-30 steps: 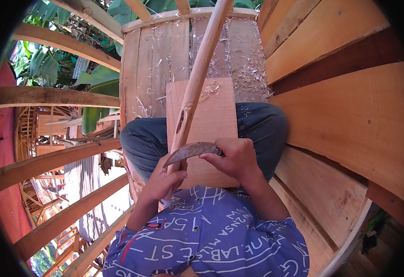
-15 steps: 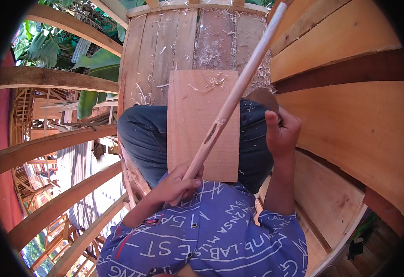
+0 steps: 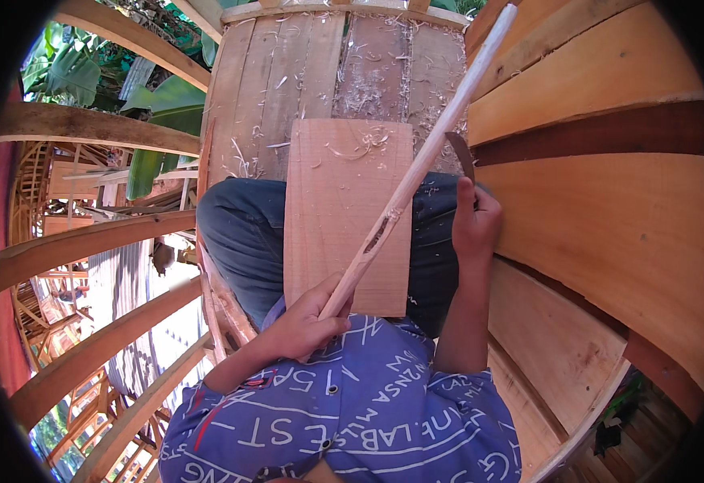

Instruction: The person is sitting cross-legged and using a curved knife to shave and smooth a rectangular piece of light-colored wood. They hold the wood in their left hand and use the knife in their right hand to remove thin shavings, occasionally rotating the wood to work on different sides.

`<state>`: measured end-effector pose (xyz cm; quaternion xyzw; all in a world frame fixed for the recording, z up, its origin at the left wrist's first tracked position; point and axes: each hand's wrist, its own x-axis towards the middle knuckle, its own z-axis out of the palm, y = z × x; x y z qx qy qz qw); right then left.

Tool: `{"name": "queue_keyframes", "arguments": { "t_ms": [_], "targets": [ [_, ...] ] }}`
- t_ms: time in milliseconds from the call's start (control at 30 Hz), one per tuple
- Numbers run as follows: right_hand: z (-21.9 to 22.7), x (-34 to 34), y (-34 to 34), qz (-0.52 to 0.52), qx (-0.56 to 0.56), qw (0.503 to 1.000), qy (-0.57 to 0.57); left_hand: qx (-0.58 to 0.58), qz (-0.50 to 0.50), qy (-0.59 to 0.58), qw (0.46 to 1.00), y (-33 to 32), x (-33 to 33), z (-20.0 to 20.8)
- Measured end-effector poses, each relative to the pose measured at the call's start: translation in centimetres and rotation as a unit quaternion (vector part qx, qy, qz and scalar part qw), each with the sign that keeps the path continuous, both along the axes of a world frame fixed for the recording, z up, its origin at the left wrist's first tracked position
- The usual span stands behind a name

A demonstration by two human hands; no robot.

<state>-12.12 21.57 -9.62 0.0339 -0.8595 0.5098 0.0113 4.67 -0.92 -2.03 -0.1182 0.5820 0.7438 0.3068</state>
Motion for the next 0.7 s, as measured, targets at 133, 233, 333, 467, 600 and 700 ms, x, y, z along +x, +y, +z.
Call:
{"name": "queue_keyframes", "arguments": {
  "t_ms": [133, 233, 333, 467, 600, 700],
  "targets": [
    [3.2, -0.2, 0.6, 0.043, 0.04, 0.998, 0.027, 0.091, 0.01, -0.08, 0.993, -0.3, 0.0, -1.2],
    [4.4, 2.9, -2.5, 0.23, 0.054, 0.971, 0.04, 0.181, 0.092, -0.102, 0.974, -0.5, -0.6, -3.0],
    [2.8, 5.1, -3.9, 0.311, 0.076, 0.946, 0.049, 0.137, 0.093, -0.076, 0.983, -0.3, -1.6, -1.3],
    [1.8, 3.8, -4.2, 0.126, 0.077, 0.989, -0.004, 0.039, 0.034, -0.04, 0.998, -0.5, -1.6, -0.6],
    [0.6, 2.9, -3.8, 0.147, 0.15, 0.978, 0.014, 0.152, 0.073, -0.096, 0.981, -0.1, -0.9, -2.2],
    [0.3, 3.0, -4.3, 0.113, 0.124, 0.985, 0.03, 0.094, 0.064, -0.05, 0.992, 0.0, -1.0, -2.4]
  ]
}}
